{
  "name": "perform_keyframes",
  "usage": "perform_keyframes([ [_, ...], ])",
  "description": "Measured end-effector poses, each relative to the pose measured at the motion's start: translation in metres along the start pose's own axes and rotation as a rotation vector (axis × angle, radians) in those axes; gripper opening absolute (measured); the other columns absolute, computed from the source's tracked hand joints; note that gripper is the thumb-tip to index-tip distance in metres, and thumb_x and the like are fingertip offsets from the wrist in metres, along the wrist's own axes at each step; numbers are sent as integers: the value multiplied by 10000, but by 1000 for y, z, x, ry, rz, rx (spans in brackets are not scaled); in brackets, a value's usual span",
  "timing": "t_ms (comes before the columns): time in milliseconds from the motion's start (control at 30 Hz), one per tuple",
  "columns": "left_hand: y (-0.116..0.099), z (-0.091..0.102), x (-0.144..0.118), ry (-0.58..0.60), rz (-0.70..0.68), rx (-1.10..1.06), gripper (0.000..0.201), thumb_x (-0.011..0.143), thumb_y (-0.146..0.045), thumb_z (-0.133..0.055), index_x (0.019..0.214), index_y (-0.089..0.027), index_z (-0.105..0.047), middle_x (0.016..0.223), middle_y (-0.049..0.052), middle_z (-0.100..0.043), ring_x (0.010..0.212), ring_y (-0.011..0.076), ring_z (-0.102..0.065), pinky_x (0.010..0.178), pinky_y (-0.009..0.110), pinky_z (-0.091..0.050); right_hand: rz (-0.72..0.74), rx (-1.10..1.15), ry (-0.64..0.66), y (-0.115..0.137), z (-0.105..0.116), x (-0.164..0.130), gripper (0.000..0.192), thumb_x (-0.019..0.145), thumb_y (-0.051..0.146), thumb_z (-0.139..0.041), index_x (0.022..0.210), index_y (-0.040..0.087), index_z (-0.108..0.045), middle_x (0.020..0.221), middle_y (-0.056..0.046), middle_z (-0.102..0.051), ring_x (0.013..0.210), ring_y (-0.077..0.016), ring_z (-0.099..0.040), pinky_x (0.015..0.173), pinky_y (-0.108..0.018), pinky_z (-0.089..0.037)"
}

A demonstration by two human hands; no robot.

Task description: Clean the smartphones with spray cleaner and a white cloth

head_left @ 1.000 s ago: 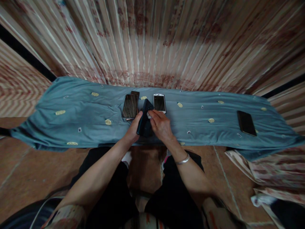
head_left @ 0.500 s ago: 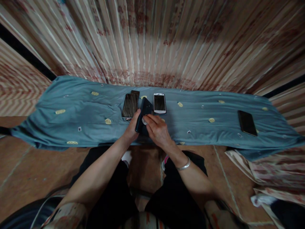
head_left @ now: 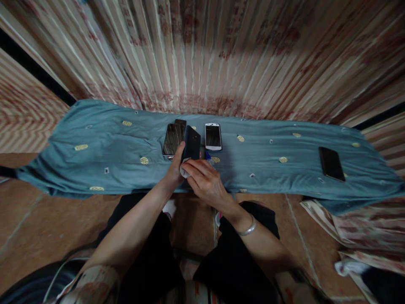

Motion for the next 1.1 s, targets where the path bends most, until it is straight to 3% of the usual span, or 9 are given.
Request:
perform_keyframes([
  [133,-6,-16,-5,4,93,43,565,1062,-581,-425,1097,-142,-778,958,119,-808,1158,312,-749,1006,415,-614,-25,5,40,-4,-2,-4,317,1061,93,-502,1225,168,-762,1179,-128,-787,1089,-233,-727,1027,-400,-614],
  [233,-16,-19,-3,-16,48,44,576,1068,-583,-400,954,-157,-771,897,127,-803,1073,308,-761,934,387,-620,-37,-23,39,-8,-1,-8,329,1068,103,-480,1227,177,-758,1181,-119,-791,1082,-233,-727,1016,-407,-618],
  [367,-18,-15,5,-18,29,11,554,1064,-585,-417,961,-157,-754,814,80,-775,859,233,-758,815,334,-614,-75,0,60,-14,-1,-12,356,1064,99,-470,1264,189,-750,1201,-120,-790,1104,-237,-719,1030,-418,-609],
  [567,-22,-15,10,28,-14,-67,575,999,-683,-511,970,-165,-760,785,66,-774,798,225,-756,767,328,-617,-131,65,37,-30,4,-17,350,1057,116,-478,1271,172,-749,1219,-135,-794,1132,-251,-723,1046,-419,-605],
  [733,-22,-17,8,48,-30,-101,524,1021,-619,-524,905,-170,-768,755,52,-777,743,217,-751,797,346,-630,-247,112,29,-53,0,-23,357,1049,155,-477,1277,225,-742,1248,-96,-800,1170,-236,-744,1079,-429,-599],
  [933,-16,-5,11,-32,-43,-137,365,1034,-460,-573,845,-196,-741,741,-4,-756,688,152,-704,771,268,-597,-334,140,35,-74,-9,-27,349,1028,183,-494,1267,235,-743,1270,-87,-801,1211,-233,-741,1106,-419,-589],
  [1100,-9,-4,7,-43,4,-133,324,1025,-411,-590,832,-194,-735,740,-1,-748,721,166,-708,841,297,-607,-398,124,33,-91,-12,-27,332,1017,201,-512,1254,234,-743,1284,-88,-796,1227,-235,-735,1126,-418,-577],
])
Point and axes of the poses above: each hand's wrist, its own x-axis towards the middle knuckle, its own z-axis out of the back of the hand, y = z × x, the point moved 10 cm from there along x, towards the middle knuckle
